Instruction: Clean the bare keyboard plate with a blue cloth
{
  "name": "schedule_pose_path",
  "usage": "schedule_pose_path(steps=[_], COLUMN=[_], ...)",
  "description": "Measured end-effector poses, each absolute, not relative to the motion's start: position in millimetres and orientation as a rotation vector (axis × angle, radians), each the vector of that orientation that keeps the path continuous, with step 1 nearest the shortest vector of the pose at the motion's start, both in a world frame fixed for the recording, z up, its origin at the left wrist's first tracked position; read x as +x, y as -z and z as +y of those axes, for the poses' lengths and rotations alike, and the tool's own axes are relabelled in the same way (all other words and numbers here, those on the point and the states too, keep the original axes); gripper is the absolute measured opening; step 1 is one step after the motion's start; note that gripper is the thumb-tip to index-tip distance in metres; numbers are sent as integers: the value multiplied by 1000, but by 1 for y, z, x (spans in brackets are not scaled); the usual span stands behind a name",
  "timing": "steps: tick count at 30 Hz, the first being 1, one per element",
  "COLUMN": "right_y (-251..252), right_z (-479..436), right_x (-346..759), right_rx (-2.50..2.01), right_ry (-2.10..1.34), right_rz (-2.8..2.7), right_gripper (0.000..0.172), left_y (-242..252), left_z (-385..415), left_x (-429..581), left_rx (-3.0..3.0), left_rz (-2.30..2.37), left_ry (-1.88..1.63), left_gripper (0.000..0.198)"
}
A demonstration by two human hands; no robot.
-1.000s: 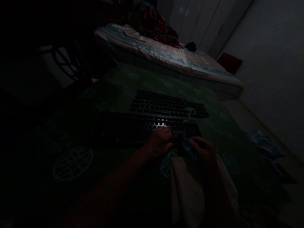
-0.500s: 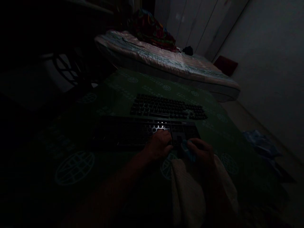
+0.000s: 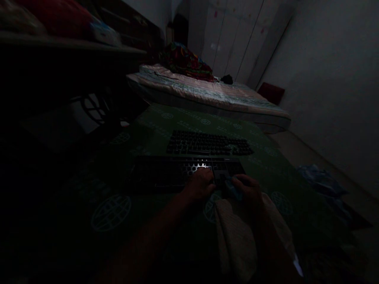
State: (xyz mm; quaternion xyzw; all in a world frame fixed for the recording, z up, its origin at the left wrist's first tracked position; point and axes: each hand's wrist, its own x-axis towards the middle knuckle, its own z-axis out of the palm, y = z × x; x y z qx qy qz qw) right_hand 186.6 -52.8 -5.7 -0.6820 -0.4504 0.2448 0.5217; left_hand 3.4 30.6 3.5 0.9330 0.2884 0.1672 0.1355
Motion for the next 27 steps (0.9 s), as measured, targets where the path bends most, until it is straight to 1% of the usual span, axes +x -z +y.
schedule_pose_path(steps=[11, 17, 22, 27], right_y=[1, -2, 2, 5], right_z=[-51, -47, -40, -38], right_x=[181, 181, 182, 179], right_rx=[-1595, -1609, -1597, -1585], right_ry=[-543, -532, -498, -487], right_rz=[-1153, -1166, -1167, -1162], right_gripper=[26, 23, 22, 21], left_y=[-28, -42, -39, -30], left_z=[30, 49, 74, 81], left_x=[0, -43, -111, -165], left_rx=[2775, 2792, 2788, 2613], left_rz=[887, 931, 1455, 2032], left_ry=[-291, -275, -514, -444], left_gripper=[16, 14, 23, 34])
